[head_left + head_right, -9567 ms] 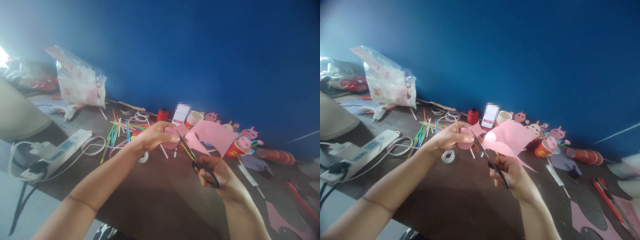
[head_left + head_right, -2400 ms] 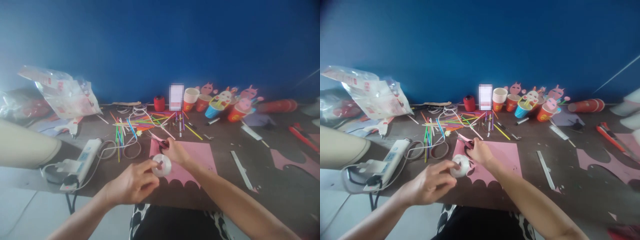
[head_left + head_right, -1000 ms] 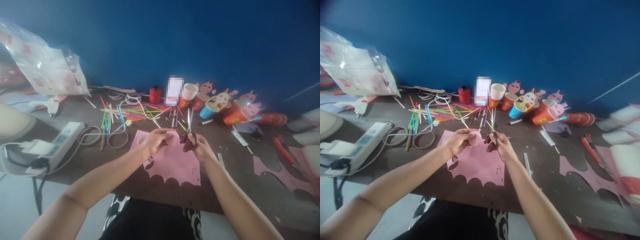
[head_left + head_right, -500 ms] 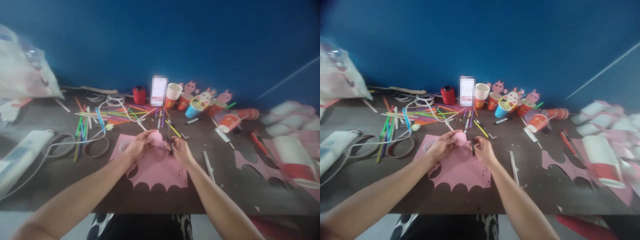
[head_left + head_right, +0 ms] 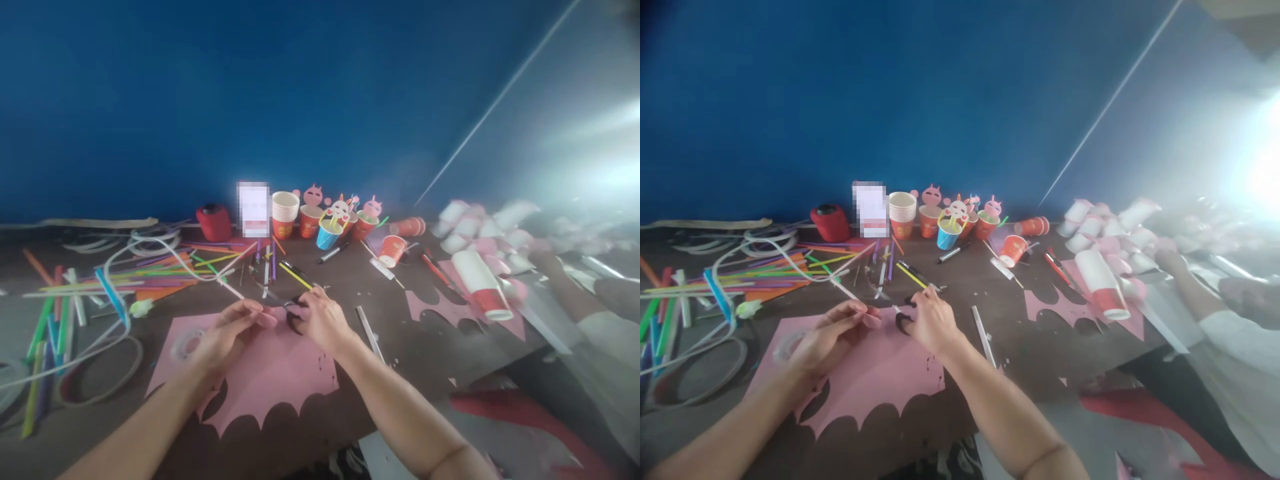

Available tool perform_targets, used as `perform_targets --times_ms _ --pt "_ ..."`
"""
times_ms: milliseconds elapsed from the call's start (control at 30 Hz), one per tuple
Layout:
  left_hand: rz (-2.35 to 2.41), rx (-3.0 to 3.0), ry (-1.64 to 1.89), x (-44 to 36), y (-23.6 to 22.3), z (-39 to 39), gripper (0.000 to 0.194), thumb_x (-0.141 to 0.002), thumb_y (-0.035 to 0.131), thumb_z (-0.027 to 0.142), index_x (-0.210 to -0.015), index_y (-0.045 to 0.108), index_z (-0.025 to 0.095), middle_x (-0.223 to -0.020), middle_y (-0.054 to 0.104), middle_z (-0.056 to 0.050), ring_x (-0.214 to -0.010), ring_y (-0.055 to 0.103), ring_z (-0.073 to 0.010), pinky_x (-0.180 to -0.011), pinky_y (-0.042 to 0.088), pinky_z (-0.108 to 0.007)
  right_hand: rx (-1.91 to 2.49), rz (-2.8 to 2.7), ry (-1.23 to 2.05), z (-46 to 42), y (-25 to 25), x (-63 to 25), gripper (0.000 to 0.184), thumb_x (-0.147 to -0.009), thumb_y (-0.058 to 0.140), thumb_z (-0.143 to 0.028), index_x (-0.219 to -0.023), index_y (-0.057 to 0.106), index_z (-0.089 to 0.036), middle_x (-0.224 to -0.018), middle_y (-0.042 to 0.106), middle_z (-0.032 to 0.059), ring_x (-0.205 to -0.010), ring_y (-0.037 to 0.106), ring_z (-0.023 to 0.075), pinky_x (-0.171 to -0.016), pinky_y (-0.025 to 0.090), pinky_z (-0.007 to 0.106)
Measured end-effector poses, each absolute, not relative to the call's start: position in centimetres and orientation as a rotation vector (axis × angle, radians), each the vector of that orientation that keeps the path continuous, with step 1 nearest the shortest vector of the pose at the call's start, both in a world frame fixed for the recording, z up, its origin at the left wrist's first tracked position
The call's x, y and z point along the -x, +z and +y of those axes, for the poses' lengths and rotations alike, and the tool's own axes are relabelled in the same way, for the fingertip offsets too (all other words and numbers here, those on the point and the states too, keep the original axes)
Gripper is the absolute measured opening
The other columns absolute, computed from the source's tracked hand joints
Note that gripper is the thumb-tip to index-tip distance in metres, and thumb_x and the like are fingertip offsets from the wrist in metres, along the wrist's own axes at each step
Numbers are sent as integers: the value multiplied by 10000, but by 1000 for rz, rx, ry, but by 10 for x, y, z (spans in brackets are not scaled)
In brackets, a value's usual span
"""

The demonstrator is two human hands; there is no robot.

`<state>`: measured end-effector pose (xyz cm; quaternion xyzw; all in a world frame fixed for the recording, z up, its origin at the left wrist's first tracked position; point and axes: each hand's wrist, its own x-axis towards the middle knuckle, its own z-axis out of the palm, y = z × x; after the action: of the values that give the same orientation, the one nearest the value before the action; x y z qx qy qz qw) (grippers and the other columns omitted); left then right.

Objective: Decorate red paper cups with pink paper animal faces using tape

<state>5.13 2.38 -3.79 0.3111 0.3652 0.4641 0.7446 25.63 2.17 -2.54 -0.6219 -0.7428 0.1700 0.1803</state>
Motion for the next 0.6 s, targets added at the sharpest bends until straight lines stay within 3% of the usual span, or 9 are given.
perform_targets --times_ms 133,233,333,467,600 --pt "796 -707 984 -50 -38 21 127 -681 721 150 -757 620 159 -879 707 -47 -753 670 -163 -729 494 -255 1817 -2214 456 22 -26 -253 306 -695 670 -399 -929 572 -228 -941 604 34 -741 609 170 -635 382 252" --pt "800 -736 967 -49 -38 19 128 -692 713 158 -773 614 169 -853 706 -40 -723 661 -161 -577 465 -206 1839 -2223 548 26 -26 -255 313 -677 687 -374 -915 541 -233 -732 611 -17 -675 587 168 -580 323 235" --pt "803 -753 925 -49 -38 19 107 -731 686 195 -792 598 182 -827 705 -41 -656 635 -147 -423 358 -167 1811 -2196 689 29 -24 -259 246 -665 692 -360 -814 547 -227 -668 596 -41 -617 560 145 -539 294 219" --pt "771 -738 930 -49 -39 21 110 -715 702 175 -762 602 175 -800 701 -34 -670 630 -126 -578 451 -193 1514 -2182 982 27 -15 -270 248 -652 706 -340 -843 596 -226 -708 621 -51 -646 572 115 -574 364 199" --pt "771 -754 940 -50 -35 24 130 -672 737 194 -743 632 167 -844 704 -39 -703 640 -132 -715 480 -238 1502 -1721 963 38 6 -309 266 -786 552 -367 -982 588 -191 -775 640 -4 -626 597 111 -577 449 218"
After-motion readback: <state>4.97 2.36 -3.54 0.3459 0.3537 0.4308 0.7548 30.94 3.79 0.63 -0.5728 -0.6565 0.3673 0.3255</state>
